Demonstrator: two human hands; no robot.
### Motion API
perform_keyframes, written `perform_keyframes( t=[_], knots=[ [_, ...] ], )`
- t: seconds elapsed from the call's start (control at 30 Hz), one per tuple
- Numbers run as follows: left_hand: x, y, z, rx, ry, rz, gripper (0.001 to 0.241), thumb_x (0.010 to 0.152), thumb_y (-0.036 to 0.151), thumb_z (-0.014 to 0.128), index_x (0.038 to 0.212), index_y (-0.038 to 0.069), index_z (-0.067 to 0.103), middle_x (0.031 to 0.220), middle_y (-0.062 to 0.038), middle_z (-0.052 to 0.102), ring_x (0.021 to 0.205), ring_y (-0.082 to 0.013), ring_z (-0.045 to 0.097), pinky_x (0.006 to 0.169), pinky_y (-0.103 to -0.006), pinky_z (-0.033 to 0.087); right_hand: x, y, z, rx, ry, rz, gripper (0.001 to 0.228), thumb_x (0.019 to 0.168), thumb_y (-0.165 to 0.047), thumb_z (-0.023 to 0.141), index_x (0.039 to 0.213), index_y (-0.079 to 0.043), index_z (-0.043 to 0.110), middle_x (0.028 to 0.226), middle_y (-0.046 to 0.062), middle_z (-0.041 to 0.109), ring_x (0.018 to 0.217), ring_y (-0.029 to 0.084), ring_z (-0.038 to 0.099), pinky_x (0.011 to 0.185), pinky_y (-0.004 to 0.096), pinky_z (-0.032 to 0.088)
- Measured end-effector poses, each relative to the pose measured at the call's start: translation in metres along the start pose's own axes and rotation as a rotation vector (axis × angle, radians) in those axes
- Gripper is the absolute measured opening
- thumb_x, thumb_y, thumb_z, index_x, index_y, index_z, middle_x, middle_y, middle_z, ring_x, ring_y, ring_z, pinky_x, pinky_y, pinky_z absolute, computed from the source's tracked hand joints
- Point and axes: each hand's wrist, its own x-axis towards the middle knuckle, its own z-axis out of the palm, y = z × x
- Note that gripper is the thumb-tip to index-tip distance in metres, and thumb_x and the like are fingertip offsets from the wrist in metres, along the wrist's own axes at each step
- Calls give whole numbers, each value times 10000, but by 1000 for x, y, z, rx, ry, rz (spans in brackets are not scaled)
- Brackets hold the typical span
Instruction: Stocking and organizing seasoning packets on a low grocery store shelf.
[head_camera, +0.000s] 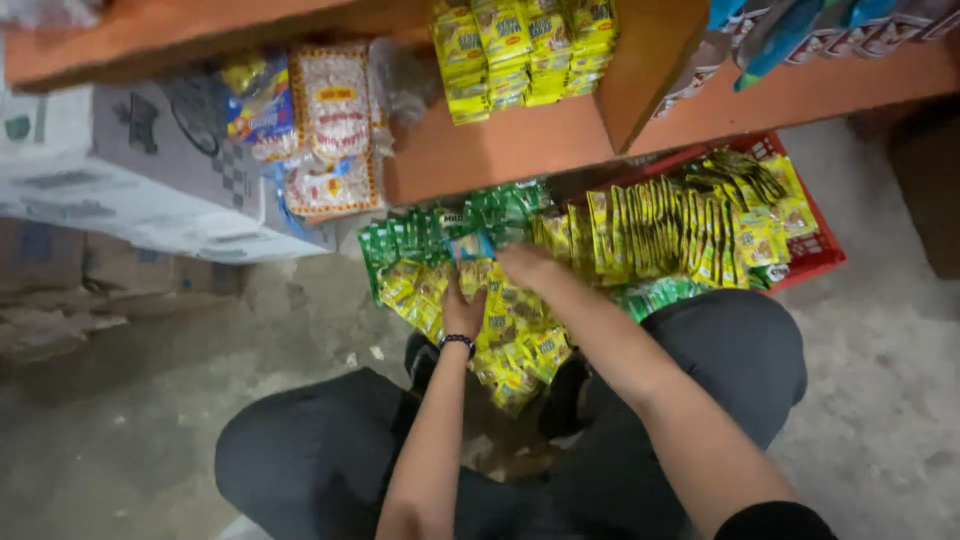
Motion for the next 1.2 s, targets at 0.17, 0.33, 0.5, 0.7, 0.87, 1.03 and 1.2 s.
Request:
perform_keyframes(
  t=[0.17,0.33,0.5,0.7,0.87,1.03,1.2],
  knots=[
    [-13,-107,34,106,-83,-94,772,887,370,761,1511,55,434,1465,-255,523,1323,-421,523,1077,-477,457,-62,-22,56,129,-196,203,241,947,-198,576,1078,-104,756,1124,150,736,1004,344,711,827,458,569],
    [-51,-126,29,388,-242,-323,738,857,459,737,1429,42,525,1401,-251,582,1278,-423,572,1090,-464,486,-125,-74,85,-44,-443,54,322,898,-114,605,1209,-169,672,1086,130,780,967,308,754,796,465,594],
    [-60,-138,48,230,-108,23,574,897,342,726,1366,44,582,1374,-280,581,1281,-478,537,1110,-495,446,-124,-65,192,-113,-250,-138,217,1018,-191,553,1178,-161,698,1119,137,735,982,367,723,767,519,584],
    [-62,-85,26,244,-136,-255,499,895,320,707,1327,93,603,1361,-248,580,1240,-442,574,1027,-483,505,-111,-50,158,-100,-393,81,272,942,-207,615,1133,-43,718,1165,201,722,1079,366,705,883,477,579],
    [-62,-78,23,224,-219,-388,510,924,330,678,1374,123,559,1388,-234,545,1212,-437,569,975,-513,503,-117,-57,107,-78,-414,70,301,966,-180,573,1213,-35,664,1227,229,678,1129,404,665,904,519,556],
    [-60,-99,37,213,-253,-444,502,948,315,680,1399,130,564,1361,-240,582,1219,-426,599,1005,-498,516,-113,-62,104,34,-388,97,381,962,-107,558,1334,-24,557,1253,254,659,1168,434,636,951,531,524],
    [-59,-103,42,197,-283,-459,414,1015,355,669,1362,141,595,1249,-170,707,1184,-361,662,977,-471,547,-96,-37,142,399,-142,102,534,860,-3,565,1388,-4,482,1330,296,612,1269,445,581,1051,481,489]
  ],
)
